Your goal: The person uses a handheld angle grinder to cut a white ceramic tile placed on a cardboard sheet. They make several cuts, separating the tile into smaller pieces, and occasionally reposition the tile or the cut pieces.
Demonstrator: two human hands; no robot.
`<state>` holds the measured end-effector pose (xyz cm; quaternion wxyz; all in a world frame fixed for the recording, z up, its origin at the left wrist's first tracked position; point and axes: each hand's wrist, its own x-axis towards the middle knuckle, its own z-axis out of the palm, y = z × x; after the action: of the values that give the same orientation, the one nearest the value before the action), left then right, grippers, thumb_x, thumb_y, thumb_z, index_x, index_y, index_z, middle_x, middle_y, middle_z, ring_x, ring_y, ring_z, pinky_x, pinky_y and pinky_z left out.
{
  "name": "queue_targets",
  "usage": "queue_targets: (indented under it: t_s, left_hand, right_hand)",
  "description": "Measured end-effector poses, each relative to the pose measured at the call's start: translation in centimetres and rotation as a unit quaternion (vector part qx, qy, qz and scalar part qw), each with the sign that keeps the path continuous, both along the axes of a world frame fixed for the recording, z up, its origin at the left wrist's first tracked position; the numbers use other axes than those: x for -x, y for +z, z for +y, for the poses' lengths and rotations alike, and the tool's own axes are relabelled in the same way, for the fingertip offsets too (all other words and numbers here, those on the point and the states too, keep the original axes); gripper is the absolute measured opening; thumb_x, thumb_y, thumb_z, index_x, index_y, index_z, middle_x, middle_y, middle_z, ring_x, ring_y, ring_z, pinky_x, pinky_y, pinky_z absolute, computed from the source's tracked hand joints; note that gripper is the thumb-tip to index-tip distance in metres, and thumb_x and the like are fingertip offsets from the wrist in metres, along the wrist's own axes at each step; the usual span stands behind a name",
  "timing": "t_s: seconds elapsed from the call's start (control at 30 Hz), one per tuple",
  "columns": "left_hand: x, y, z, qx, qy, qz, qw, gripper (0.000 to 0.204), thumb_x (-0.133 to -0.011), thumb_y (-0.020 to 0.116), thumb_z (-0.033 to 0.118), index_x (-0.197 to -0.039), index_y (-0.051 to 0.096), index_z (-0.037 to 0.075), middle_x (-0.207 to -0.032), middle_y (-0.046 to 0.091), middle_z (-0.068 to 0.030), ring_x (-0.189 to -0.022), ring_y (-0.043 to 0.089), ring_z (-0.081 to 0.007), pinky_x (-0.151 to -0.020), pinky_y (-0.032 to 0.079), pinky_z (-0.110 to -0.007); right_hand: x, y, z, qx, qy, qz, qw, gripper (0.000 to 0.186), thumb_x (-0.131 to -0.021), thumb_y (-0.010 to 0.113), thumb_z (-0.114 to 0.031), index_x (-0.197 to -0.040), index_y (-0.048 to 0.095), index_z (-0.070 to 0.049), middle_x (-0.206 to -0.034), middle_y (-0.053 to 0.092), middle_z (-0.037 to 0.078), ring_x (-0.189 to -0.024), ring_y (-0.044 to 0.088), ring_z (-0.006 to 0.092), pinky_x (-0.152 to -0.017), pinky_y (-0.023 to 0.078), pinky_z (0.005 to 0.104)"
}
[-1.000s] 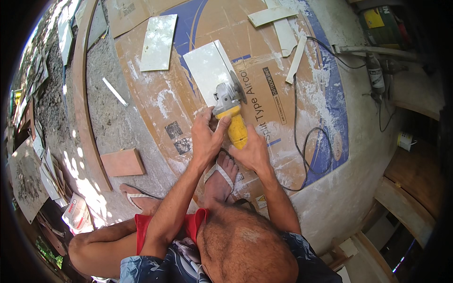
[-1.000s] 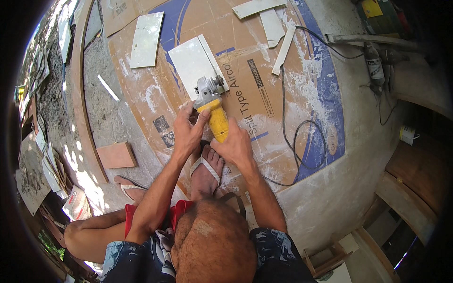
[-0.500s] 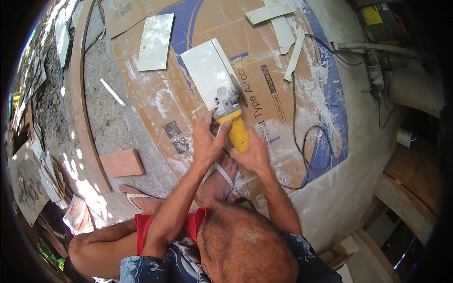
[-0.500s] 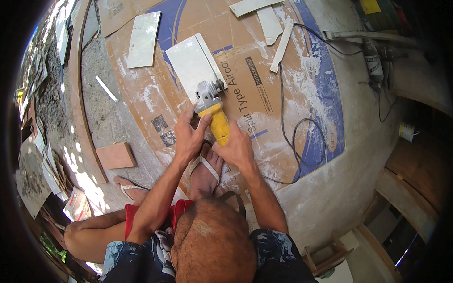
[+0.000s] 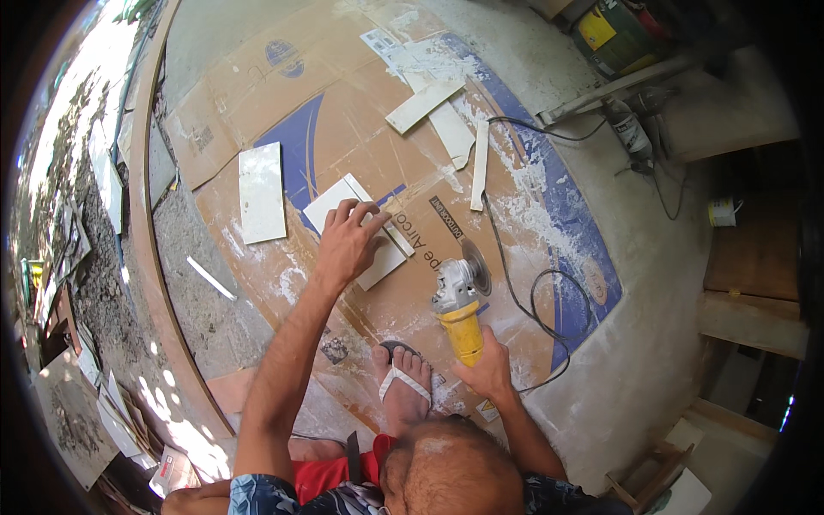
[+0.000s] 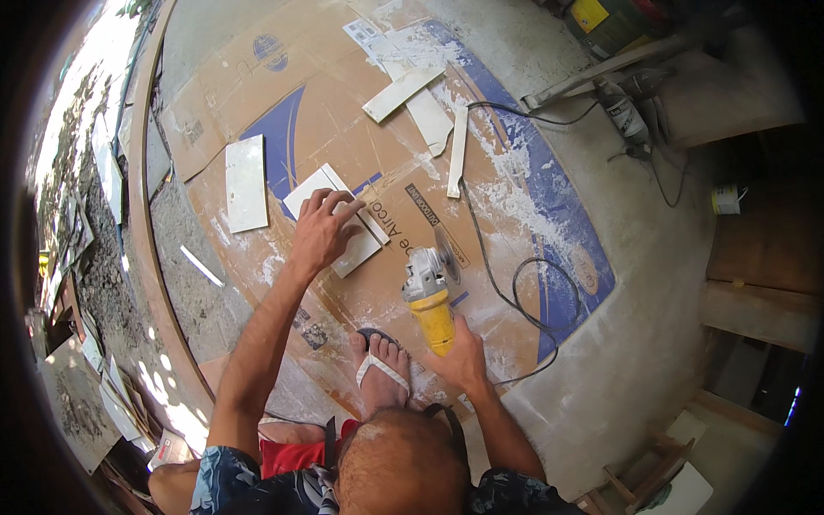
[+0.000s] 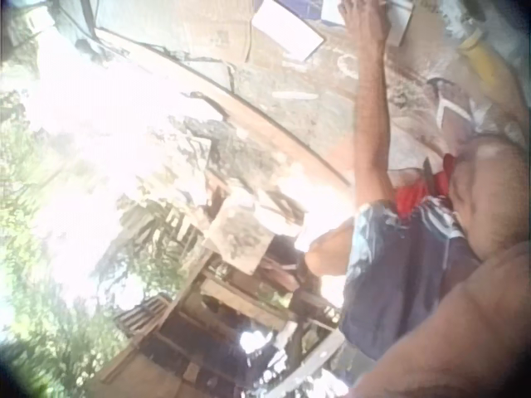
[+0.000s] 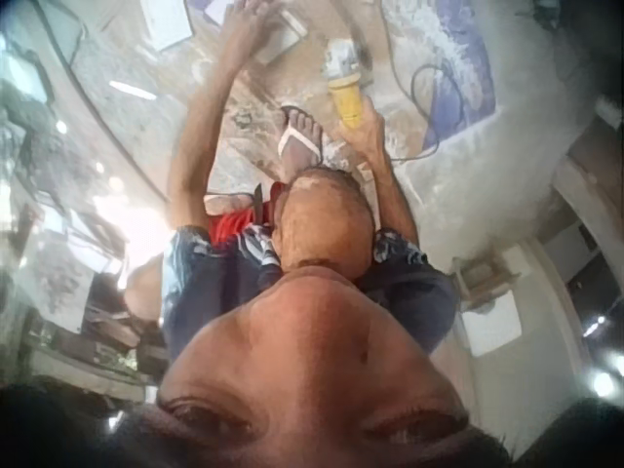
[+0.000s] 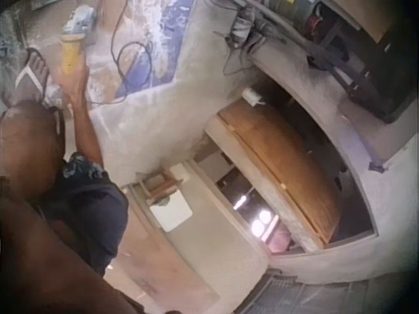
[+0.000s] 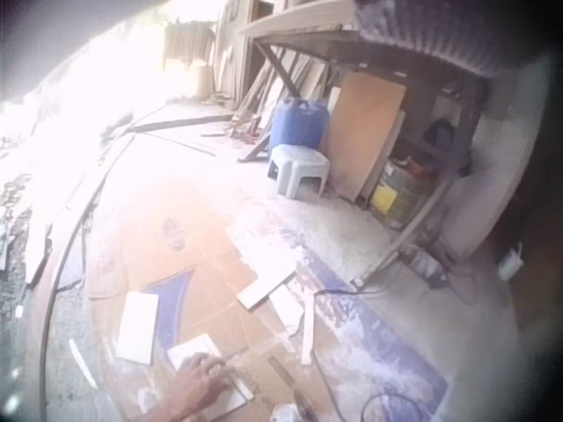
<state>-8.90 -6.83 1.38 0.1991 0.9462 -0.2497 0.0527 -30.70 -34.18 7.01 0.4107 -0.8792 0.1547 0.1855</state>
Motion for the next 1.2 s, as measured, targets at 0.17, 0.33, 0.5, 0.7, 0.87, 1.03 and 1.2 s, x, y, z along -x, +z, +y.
queue_targets:
  t_s: [0.17, 0.33, 0.5, 0.7, 0.87, 1.03, 1.2]
  left_hand:
    - [-7.9, 1.8, -1.8, -0.198, -0.202, 0.117, 0.952, 0.037, -0.090, 0.086, 0.031, -0.121, 0.074, 0.017, -0.125, 0.070, -0.0056, -0.130, 0.060, -0.0301, -0.107, 0.048, -0.046]
    - [-11.8, -1.8, -2.1, -0.085, -0.261, 0.146, 0.951, 0.030, -0.102, 0.074, 0.025, -0.123, 0.061, 0.008, -0.108, 0.073, -0.0159, -0.109, 0.071, -0.0392, -0.094, 0.054, -0.050]
    - [-19.9, 1.1, -7.1, 0.108, 0.074, 0.083, 0.988, 0.038, -0.108, 0.068, 0.034, -0.129, 0.062, 0.003, -0.110, 0.072, -0.0264, -0.105, 0.071, -0.0460, -0.090, 0.056, -0.053]
    - [-23.9, -1.6, -15.5, 0.043, 0.272, 0.194, 0.941, 0.129, -0.086, 0.078, 0.078, -0.168, 0.027, -0.008, -0.158, 0.038, -0.0461, -0.149, 0.036, -0.0625, -0.123, 0.029, -0.071]
    - [-22.5, -2.5, -20.3, 0.026, 0.310, 0.216, 0.926, 0.138, -0.085, 0.079, 0.077, -0.172, 0.014, -0.008, -0.172, 0.010, -0.0497, -0.161, 0.012, -0.0660, -0.129, 0.008, -0.076]
    - [-24.4, -4.9, -16.1, -0.034, 0.241, 0.023, 0.970, 0.118, -0.086, 0.086, 0.047, -0.176, 0.020, 0.008, -0.143, 0.044, -0.0354, -0.126, 0.049, -0.0500, -0.107, 0.038, -0.068]
    - [-24.3, -3.5, -13.4, -0.007, 0.227, 0.164, 0.960, 0.117, -0.084, 0.088, 0.035, -0.176, 0.019, 0.010, -0.134, 0.050, -0.0364, -0.120, 0.053, -0.0530, -0.102, 0.046, -0.068]
  right_hand:
    - [1.3, 0.3, -1.3, 0.010, -0.069, -0.028, 0.997, 0.061, -0.075, 0.093, -0.028, -0.117, 0.059, 0.000, -0.098, 0.075, 0.030, -0.095, 0.073, 0.0543, -0.080, 0.059, 0.0574]
    - [3.2, 0.2, -2.1, 0.013, -0.114, -0.027, 0.993, 0.060, -0.072, 0.092, -0.022, -0.119, 0.062, 0.000, -0.100, 0.077, 0.025, -0.094, 0.077, 0.0451, -0.083, 0.060, 0.0523]
    - [4.8, 0.9, -2.5, -0.002, -0.168, -0.034, 0.985, 0.054, -0.072, 0.089, -0.021, -0.111, 0.059, -0.001, -0.092, 0.073, 0.028, -0.092, 0.073, 0.0541, -0.078, 0.057, 0.0583]
    - [5.0, 0.9, -2.4, -0.003, -0.189, -0.032, 0.981, 0.054, -0.070, 0.090, -0.023, -0.109, 0.059, -0.001, -0.092, 0.073, 0.026, -0.090, 0.073, 0.0522, -0.076, 0.057, 0.0566]
    - [4.9, 1.7, -2.1, -0.033, -0.229, -0.026, 0.972, 0.053, -0.070, 0.090, -0.023, -0.108, 0.059, -0.002, -0.091, 0.074, 0.025, -0.088, 0.074, 0.0507, -0.076, 0.057, 0.0562]
    - [4.1, 1.3, -1.9, -0.042, -0.206, -0.040, 0.977, 0.054, -0.070, 0.089, -0.023, -0.110, 0.059, -0.001, -0.091, 0.073, 0.024, -0.087, 0.074, 0.0504, -0.077, 0.058, 0.0557]
    - [5.0, 1.2, -2.3, -0.024, -0.217, -0.027, 0.975, 0.055, -0.070, 0.089, -0.023, -0.111, 0.060, -0.001, -0.092, 0.073, 0.024, -0.088, 0.074, 0.0504, -0.078, 0.058, 0.0554]
